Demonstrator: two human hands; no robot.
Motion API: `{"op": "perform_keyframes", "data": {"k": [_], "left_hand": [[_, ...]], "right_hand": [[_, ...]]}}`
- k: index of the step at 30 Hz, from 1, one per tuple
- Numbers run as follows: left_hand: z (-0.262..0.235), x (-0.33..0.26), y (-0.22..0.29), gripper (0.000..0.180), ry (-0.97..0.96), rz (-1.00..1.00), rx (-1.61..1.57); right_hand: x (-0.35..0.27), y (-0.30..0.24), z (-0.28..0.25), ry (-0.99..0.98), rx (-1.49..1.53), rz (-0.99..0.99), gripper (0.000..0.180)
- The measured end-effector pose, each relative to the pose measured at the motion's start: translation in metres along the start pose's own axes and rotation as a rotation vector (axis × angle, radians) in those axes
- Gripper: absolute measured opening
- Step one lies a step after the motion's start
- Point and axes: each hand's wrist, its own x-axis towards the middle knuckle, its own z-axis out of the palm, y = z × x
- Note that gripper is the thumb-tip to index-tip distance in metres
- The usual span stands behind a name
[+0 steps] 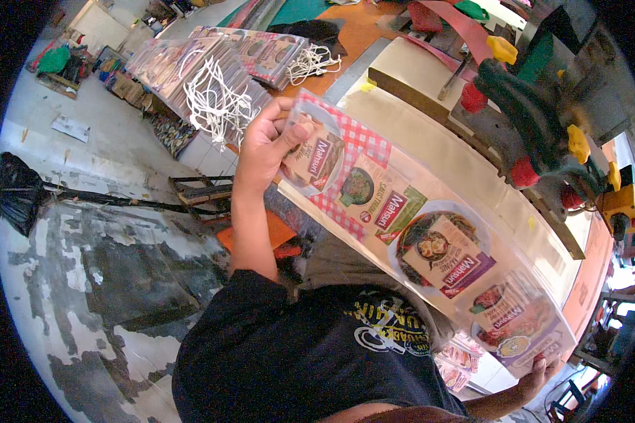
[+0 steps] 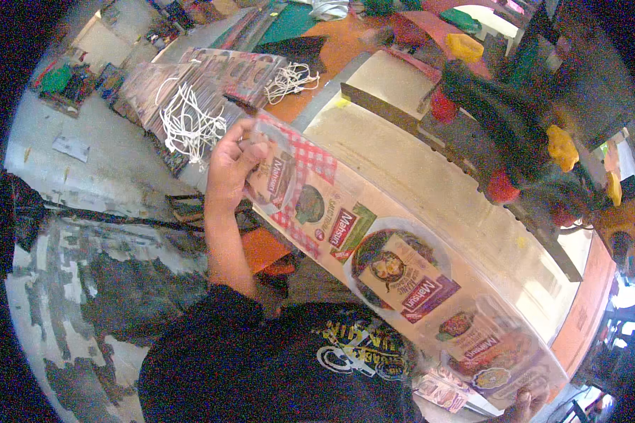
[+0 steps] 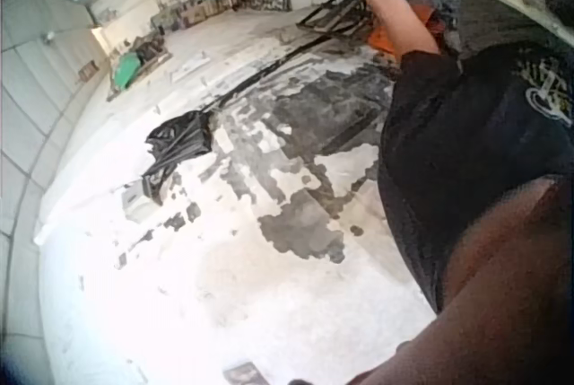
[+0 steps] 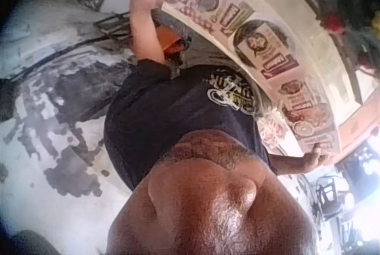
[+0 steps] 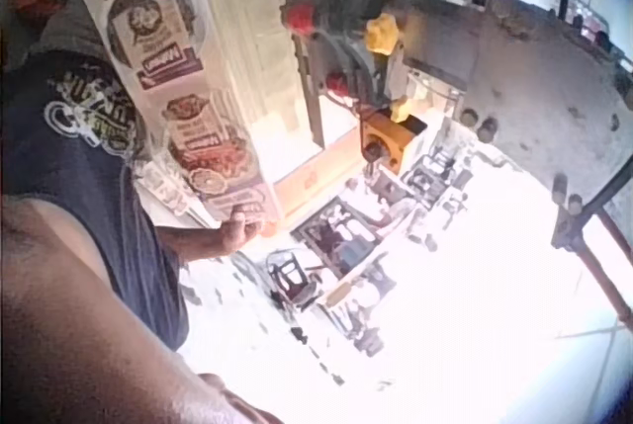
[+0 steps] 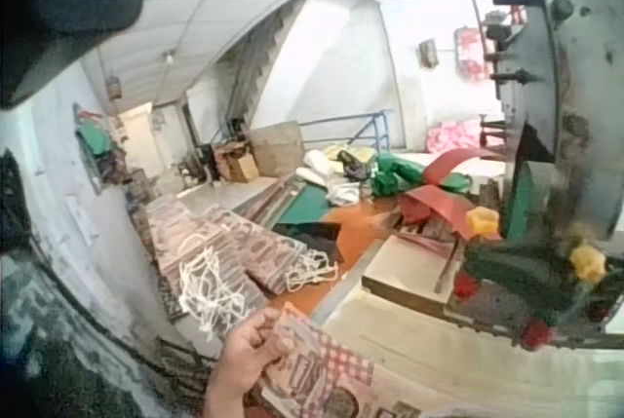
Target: The person picks up a strip of printed labels, places it under a press, and ties a piece of string around a group of labels.
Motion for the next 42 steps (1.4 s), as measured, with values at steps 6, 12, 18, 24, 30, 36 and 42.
{"op": "perform_keyframes", "data": {"k": [6, 12, 18, 24, 30, 36, 42], "left_hand": [[-0.001, 0.008, -0.031, 0.051, -0.062, -0.155, 0.76], [0.004, 0.008, -0.028, 0.046, -0.017, -0.179, 0.836], [-0.003, 0.047, -0.024, 0.024, 0.127, 0.278, 1.093], [-0.021, 0.125, -0.032, 0.023, 0.141, 0.529, 1.342], [-0.039, 0.186, -0.033, 0.03, 0.263, 0.359, 1.616], [-0.041, 0.2, -0.024, 0.026, 0.142, 0.158, 1.725], [-0.042, 0.205, -0.027, 0.026, 0.091, 0.209, 1.785]], "right_hand": [[0.041, -0.012, 0.051, 0.187, -0.605, 0.01, 0.022], [0.047, -0.027, 0.084, 0.148, -0.664, 0.073, 0.026], [0.063, -0.009, 0.082, 0.193, -0.591, 0.056, 0.025], [0.064, 0.02, 0.076, 0.248, -0.366, 0.099, 0.022], [0.061, 0.026, 0.079, 0.265, -0.435, 0.004, 0.022], [0.059, 0.029, 0.08, 0.263, -0.425, 0.01, 0.02], [0.058, 0.026, 0.082, 0.266, -0.395, 0.028, 0.019]]}}
